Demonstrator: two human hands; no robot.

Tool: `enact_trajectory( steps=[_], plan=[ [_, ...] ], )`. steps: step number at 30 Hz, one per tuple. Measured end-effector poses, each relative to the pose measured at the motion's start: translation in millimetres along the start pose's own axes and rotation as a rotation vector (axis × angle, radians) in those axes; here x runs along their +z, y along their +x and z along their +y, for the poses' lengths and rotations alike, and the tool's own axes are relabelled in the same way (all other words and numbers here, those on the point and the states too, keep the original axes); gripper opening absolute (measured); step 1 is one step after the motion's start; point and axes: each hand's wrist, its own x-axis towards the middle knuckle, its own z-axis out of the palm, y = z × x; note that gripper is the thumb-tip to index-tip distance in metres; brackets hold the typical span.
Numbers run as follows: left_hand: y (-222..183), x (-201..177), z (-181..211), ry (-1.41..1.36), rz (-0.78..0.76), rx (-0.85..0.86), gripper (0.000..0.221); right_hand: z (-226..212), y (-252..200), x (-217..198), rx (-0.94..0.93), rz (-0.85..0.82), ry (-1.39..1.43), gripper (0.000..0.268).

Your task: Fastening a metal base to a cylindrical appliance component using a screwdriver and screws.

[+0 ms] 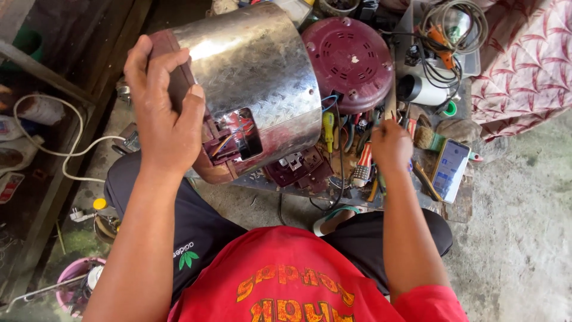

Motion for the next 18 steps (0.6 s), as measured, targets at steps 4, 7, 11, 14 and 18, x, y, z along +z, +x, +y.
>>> enact_trajectory(
  steps=[4,7,11,14,18],
  plan=[
    [-1.7,-0.1,0.3,-0.008,-0.007,0.014,0.038,6.9,7.8,-26.6,0.043,0.161,0.365,0.011],
    [-1.5,-0.1,2.6,-0.017,-0.001,0.010,0.038,-12.2,20.6,-58.1,0.017,0.268,0.422,0.009],
    [-2.1,0.3,-0.8,-0.019,-0.005,0.016,0.038,-7.2,57.8,-74.2,-0.086,0.463,0.350,0.010],
    [-2.7,-0.6,-0.6,-0.009,-0.008,0.012,0.038,-15.2,76.4,-86.5,-0.131,0.334,0.505,0.009],
    [-2.4,1.1,-0.4,-0.021,-0.001,0.015,0.037,-2.5,63.5,-70.2,0.003,0.177,0.164,0.024]
  ],
)
